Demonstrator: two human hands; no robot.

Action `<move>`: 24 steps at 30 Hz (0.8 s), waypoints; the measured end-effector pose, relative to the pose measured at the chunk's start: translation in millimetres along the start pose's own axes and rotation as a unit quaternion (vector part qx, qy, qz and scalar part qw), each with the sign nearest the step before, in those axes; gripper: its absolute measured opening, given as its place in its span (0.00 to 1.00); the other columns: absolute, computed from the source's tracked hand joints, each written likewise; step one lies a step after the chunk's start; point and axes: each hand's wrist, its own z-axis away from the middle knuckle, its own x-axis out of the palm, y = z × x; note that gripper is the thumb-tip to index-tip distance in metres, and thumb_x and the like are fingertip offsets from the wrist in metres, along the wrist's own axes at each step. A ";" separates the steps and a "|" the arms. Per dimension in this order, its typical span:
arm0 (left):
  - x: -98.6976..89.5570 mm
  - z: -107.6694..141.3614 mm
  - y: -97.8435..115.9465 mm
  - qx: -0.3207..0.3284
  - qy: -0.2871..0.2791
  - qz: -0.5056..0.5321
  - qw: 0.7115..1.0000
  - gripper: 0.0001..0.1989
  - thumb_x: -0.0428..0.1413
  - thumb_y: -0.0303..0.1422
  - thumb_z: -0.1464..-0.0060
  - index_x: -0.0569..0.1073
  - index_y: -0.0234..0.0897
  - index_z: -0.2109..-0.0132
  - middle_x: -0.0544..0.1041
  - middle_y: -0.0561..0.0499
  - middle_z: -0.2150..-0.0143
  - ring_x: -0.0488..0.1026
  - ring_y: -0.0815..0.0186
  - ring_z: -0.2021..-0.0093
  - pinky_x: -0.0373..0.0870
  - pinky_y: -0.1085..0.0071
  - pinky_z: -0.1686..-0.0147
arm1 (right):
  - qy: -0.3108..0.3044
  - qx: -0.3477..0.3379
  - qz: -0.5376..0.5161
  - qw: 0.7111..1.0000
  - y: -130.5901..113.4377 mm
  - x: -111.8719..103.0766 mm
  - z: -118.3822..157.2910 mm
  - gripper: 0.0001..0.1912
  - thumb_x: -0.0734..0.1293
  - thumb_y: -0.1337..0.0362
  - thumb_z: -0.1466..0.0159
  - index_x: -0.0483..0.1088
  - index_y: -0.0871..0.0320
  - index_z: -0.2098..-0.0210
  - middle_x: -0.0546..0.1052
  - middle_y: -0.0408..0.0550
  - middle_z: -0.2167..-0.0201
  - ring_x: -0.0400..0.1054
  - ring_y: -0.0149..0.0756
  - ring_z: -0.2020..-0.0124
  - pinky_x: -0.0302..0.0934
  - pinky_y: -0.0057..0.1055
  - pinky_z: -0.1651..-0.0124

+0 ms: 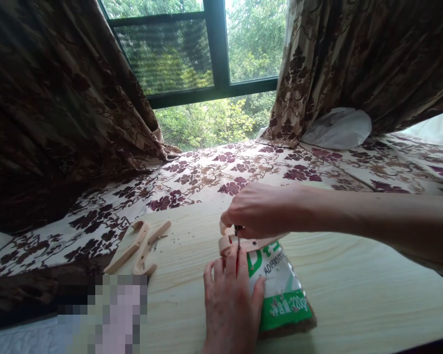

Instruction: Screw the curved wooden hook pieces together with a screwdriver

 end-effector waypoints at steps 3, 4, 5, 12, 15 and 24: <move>0.3 -0.3 0.5 0.003 0.002 -0.003 1.000 0.23 0.47 0.41 0.40 0.62 0.40 0.39 0.64 0.52 0.39 0.64 0.57 0.49 0.59 0.53 0.46 | 0.000 -0.021 0.009 1.000 0.0 -3.1 3.8 0.10 0.64 0.73 0.40 0.75 0.59 0.62 0.75 0.46 0.71 0.59 0.29 0.76 0.43 0.32 0.77; 0.6 -0.5 0.6 0.003 0.003 -0.004 1.000 0.23 0.47 0.41 0.40 0.62 0.39 0.39 0.64 0.52 0.39 0.64 0.57 0.49 0.59 0.53 0.46 | -0.010 -0.025 0.008 1.000 -0.2 -3.4 4.2 0.09 0.63 0.74 0.40 0.75 0.59 0.64 0.75 0.46 0.72 0.59 0.29 0.76 0.43 0.32 0.77; 0.9 -0.6 0.6 0.002 0.004 -0.005 1.000 0.23 0.47 0.41 0.40 0.62 0.39 0.40 0.64 0.52 0.39 0.64 0.56 0.49 0.59 0.53 0.46 | -0.021 -0.025 0.006 0.999 -0.4 -3.0 4.2 0.09 0.63 0.74 0.41 0.75 0.60 0.65 0.75 0.46 0.72 0.58 0.29 0.77 0.43 0.31 0.77; 2.2 -1.0 0.3 0.001 0.003 -0.011 1.000 0.24 0.47 0.43 0.40 0.62 0.40 0.40 0.64 0.52 0.39 0.64 0.56 0.49 0.60 0.53 0.47 | -0.009 0.016 -0.013 1.000 1.6 6.7 0.1 0.11 0.61 0.68 0.38 0.75 0.61 0.68 0.72 0.48 0.78 0.54 0.29 0.80 0.43 0.31 0.77; 1.7 -0.7 -0.1 0.001 0.003 -0.012 1.000 0.24 0.46 0.43 0.40 0.62 0.39 0.40 0.65 0.51 0.39 0.64 0.56 0.49 0.59 0.53 0.46 | -0.009 0.014 -0.011 1.000 2.0 4.4 2.2 0.10 0.62 0.68 0.39 0.75 0.60 0.61 0.74 0.48 0.76 0.56 0.30 0.79 0.43 0.31 0.77; -0.3 -1.4 0.3 0.003 0.002 -0.008 1.000 0.23 0.46 0.41 0.40 0.62 0.39 0.40 0.65 0.51 0.39 0.64 0.57 0.49 0.60 0.54 0.46 | -0.018 -0.021 -0.010 1.000 -0.7 -2.0 1.9 0.09 0.62 0.73 0.39 0.74 0.61 0.64 0.74 0.47 0.73 0.58 0.29 0.77 0.45 0.31 0.77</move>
